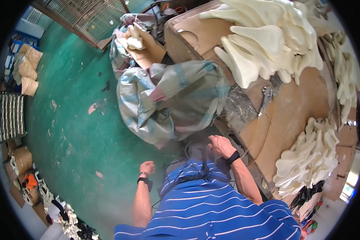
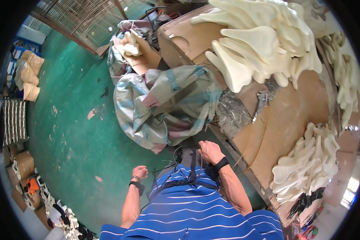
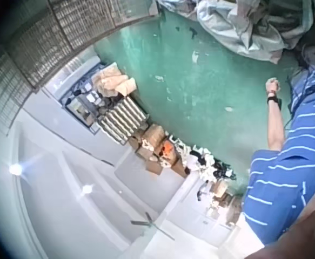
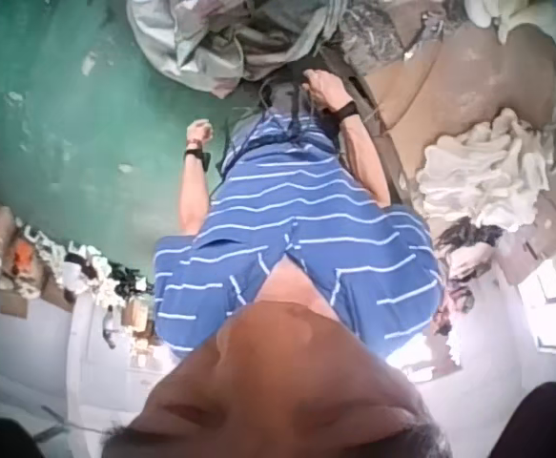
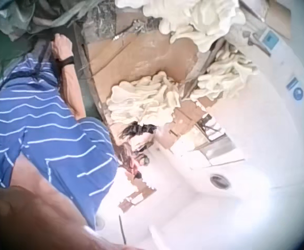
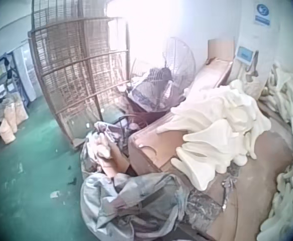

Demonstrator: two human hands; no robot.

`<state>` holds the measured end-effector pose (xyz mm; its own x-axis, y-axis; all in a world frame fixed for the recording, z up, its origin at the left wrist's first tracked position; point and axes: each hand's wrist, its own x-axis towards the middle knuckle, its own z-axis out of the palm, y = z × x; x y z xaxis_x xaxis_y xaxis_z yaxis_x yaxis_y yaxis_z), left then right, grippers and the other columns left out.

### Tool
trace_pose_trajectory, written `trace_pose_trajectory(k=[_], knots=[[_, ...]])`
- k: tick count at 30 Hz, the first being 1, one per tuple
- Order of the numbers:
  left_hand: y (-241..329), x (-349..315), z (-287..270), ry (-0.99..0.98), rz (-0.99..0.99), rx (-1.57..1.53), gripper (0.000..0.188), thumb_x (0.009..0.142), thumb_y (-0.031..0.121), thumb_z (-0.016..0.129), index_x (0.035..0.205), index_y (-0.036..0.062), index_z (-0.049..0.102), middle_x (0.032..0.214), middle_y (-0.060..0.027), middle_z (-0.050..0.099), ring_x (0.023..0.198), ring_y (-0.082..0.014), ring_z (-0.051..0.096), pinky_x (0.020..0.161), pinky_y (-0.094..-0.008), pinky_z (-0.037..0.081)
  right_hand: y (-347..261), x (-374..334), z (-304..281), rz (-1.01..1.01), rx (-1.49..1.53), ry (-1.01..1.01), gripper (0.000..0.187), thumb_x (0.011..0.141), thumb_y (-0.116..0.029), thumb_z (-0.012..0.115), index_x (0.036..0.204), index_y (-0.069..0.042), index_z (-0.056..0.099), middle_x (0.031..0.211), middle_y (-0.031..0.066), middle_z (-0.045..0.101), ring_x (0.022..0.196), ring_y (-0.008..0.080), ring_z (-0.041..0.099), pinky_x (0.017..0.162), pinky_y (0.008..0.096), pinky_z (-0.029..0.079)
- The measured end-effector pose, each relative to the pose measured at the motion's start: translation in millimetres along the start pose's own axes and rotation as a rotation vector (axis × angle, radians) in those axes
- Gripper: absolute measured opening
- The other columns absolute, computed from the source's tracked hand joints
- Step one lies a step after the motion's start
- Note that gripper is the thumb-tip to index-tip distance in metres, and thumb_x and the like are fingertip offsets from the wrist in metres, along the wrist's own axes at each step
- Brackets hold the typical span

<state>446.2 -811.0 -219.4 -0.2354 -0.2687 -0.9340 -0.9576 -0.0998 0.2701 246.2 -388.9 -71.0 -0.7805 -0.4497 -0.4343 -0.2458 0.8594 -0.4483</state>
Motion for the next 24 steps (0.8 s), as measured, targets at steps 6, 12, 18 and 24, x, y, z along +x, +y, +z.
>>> trace_pose_trajectory(k=[6,12,18,24], knots=[[29,8,0,0.006,-0.053,0.037,0.025,0.093,0.005,0.063,0.118,0.0040,0.066,0.094,-0.0051,0.072,0.078,-0.0159,0.070,0.067,-0.0364,0.062,-1,78,-21,-0.032,0.100,-0.067,0.027,0.089,-0.023,0.068,0.105,-0.002,0.060,0.089,0.0217,0.067,0.086,0.0417,0.068,0.074,0.0512,0.055],[122,32,22,0.006,0.147,0.063,0.024,0.095,0.010,0.064,0.118,0.0045,0.068,0.097,-0.0059,0.073,0.082,-0.0150,0.071,0.070,-0.0330,0.060,15,154,-15,-0.033,0.137,-0.096,0.028,0.089,-0.022,0.068,0.105,-0.001,0.058,0.091,0.0237,0.068,0.087,0.0441,0.068,0.076,0.0527,0.055],[185,72,32,-0.065,0.311,0.259,0.029,0.094,0.016,0.068,0.120,0.0037,0.068,0.100,-0.0063,0.074,0.088,-0.0150,0.071,0.074,-0.0319,0.059,32,217,24,0.125,0.475,-0.154,0.063,0.087,-0.030,0.073,0.138,0.001,0.053,0.115,0.0269,0.069,0.094,0.0410,0.070,0.083,0.0480,0.055],[211,164,75,-0.331,0.373,0.310,0.034,0.088,0.023,0.068,0.117,0.0064,0.072,0.108,-0.0126,0.076,0.103,-0.0241,0.073,0.090,-0.0357,0.056,15,302,76,0.693,1.275,0.155,0.105,0.079,-0.056,0.083,0.153,0.004,0.039,0.145,0.0189,0.054,0.118,0.0269,0.063,0.096,0.0372,0.052]])
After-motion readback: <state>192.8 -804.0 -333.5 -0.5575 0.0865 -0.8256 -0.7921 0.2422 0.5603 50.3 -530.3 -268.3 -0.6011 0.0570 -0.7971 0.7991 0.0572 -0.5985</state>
